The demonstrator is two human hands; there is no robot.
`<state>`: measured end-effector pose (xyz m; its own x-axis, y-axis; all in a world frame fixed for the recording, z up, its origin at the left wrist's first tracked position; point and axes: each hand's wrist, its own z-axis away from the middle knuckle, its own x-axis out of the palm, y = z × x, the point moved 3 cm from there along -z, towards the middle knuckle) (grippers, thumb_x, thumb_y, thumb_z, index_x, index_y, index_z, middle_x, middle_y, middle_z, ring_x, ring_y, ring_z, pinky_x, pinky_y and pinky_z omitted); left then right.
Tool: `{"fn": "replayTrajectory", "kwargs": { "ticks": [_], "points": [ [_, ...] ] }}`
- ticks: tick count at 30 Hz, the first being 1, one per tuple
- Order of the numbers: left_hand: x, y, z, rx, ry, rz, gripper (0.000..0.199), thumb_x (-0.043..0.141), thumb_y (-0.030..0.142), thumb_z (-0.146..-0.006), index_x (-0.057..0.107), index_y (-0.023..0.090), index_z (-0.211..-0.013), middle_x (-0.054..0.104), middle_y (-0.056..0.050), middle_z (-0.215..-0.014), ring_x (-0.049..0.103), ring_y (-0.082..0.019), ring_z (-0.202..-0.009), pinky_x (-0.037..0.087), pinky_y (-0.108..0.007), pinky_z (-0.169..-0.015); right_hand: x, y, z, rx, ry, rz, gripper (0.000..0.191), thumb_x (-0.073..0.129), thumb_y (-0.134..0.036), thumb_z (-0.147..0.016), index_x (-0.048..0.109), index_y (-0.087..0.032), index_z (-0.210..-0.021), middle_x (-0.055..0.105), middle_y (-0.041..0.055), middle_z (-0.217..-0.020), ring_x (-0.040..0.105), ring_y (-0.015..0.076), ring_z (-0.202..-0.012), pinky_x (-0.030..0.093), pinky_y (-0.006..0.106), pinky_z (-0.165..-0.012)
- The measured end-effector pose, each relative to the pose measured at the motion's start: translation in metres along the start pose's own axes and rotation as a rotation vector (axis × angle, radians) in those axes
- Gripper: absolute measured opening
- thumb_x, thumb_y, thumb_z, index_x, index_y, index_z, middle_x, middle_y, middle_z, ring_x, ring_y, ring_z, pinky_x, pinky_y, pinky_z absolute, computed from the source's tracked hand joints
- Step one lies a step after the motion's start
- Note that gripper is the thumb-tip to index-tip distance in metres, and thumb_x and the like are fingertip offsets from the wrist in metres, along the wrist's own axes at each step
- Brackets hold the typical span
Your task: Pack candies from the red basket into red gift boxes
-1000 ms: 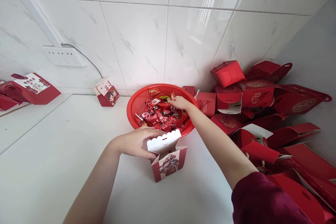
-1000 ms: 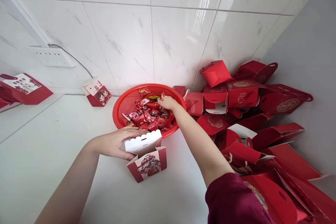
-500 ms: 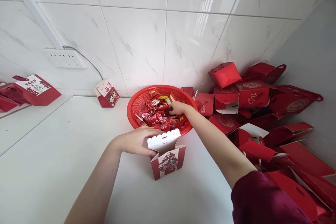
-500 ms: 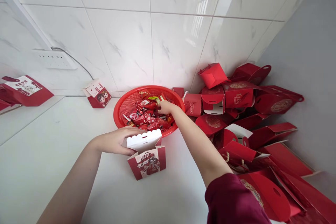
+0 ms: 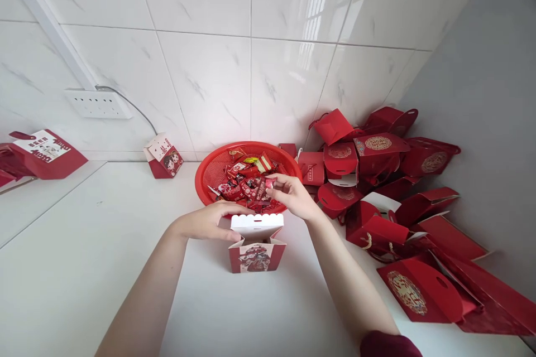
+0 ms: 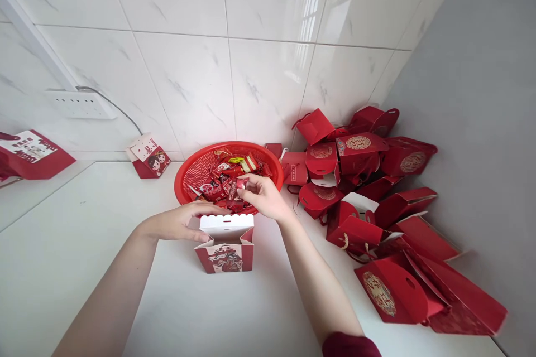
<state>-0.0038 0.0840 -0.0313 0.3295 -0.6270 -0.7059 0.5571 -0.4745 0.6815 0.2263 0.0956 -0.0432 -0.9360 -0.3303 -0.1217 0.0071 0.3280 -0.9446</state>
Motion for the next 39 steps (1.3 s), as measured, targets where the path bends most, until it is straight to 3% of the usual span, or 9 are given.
{"fn": "replayTrajectory", "kwargs": {
  "ticks": [5,8,11,15,20,24,28,33,39],
  "points": [
    [-0.001,0.005,-0.002,-0.036,0.104,0.342,0.061,0.066,0.05,-0.085,0.053,0.027,-0.139,0.053,-0.008,-0.144,0.051,-0.029,-0.131,0.046,-0.037,-0.104,0.003,-0.015,0.015,-0.055,0.066,0.001,0.027,0.063,-0.034,-0.089,0.064,-0.018,-0.111,0.07,0.0032,-0.087,0.067,0.0176,-0.08,0.055,0.031,-0.075],
    [-0.006,0.022,-0.002,-0.028,0.469,0.445,0.039,0.061,0.048,-0.09,0.065,0.023,-0.119,0.065,-0.008,-0.126,0.059,-0.025,-0.119,0.049,-0.033,-0.097,0.005,-0.041,0.025,-0.201,0.067,0.105,0.024,0.06,-0.024,-0.091,0.066,-0.02,-0.114,0.072,0.0053,-0.098,0.068,0.0183,-0.088,0.056,0.033,-0.08],
    [-0.007,0.04,0.004,-0.01,0.757,0.453,0.03,0.059,0.047,-0.092,0.069,0.02,-0.102,0.071,-0.005,-0.102,0.064,-0.021,-0.101,0.049,-0.028,-0.087,0.013,-0.071,0.036,-0.469,-0.089,0.149,0.029,0.059,-0.011,-0.089,0.068,-0.023,-0.114,0.068,0.0072,-0.119,0.064,0.0209,-0.11,0.053,0.039,-0.096],
    [0.002,0.057,0.011,0.059,0.636,0.521,0.032,0.054,0.046,-0.095,0.07,0.019,-0.098,0.069,-0.003,-0.084,0.062,-0.016,-0.079,0.049,-0.025,-0.072,0.017,-0.089,0.046,-0.649,-0.136,0.207,0.027,0.058,-0.006,-0.086,0.072,-0.024,-0.099,0.057,0.0068,-0.133,0.056,0.0234,-0.123,0.05,0.042,-0.103],
    [0.008,0.065,0.017,0.169,0.45,0.653,0.025,0.063,0.039,-0.091,0.075,0.018,-0.098,0.073,-0.005,-0.091,0.066,-0.019,-0.083,0.051,-0.03,-0.081,0.018,-0.086,0.046,-0.641,-0.076,0.325,0.031,0.053,-0.004,-0.089,0.073,-0.026,-0.097,0.054,0.0048,-0.136,0.05,0.0249,-0.13,0.046,0.047,-0.107],
    [0.007,0.058,0.015,0.151,0.562,0.75,0.029,0.057,0.04,-0.094,0.076,0.018,-0.095,0.074,-0.006,-0.089,0.066,-0.021,-0.086,0.05,-0.031,-0.084,0.021,-0.086,0.044,-0.653,-0.056,0.464,0.036,0.052,-0.003,-0.09,0.072,-0.028,-0.106,0.054,0.0052,-0.135,0.05,0.0247,-0.129,0.046,0.048,-0.107],
    [0.003,0.052,0.013,0.11,0.615,0.807,0.056,0.037,0.054,-0.099,0.076,0.016,-0.085,0.074,-0.008,-0.086,0.065,-0.021,-0.083,0.05,-0.032,-0.084,0.025,-0.082,0.041,-0.602,-0.024,0.615,0.033,0.053,-0.011,-0.095,0.068,-0.028,-0.119,0.05,0.0077,-0.141,0.049,0.024,-0.13,0.046,0.047,-0.106],
    [-0.001,0.06,0.015,0.06,0.687,0.617,0.027,0.066,0.042,-0.087,0.072,0.019,-0.101,0.072,-0.006,-0.096,0.065,-0.02,-0.088,0.05,-0.03,-0.081,0.032,-0.073,0.038,-0.492,-0.063,0.56,0.026,0.06,-0.025,-0.095,0.067,-0.024,-0.119,0.057,0.0094,-0.133,0.057,0.0222,-0.121,0.05,0.041,-0.104],
    [0.004,0.07,0.018,-0.057,0.74,0.085,0.02,0.062,0.034,-0.089,0.062,0.018,-0.078,0.058,0.001,-0.071,0.053,-0.014,-0.066,0.043,-0.025,-0.06,0.028,-0.069,0.04,-0.447,0.087,0.415,0.015,0.06,-0.018,-0.093,0.073,-0.022,-0.1,0.066,0.0068,-0.118,0.066,0.0186,-0.104,0.057,0.032,-0.089]
  ]
}}
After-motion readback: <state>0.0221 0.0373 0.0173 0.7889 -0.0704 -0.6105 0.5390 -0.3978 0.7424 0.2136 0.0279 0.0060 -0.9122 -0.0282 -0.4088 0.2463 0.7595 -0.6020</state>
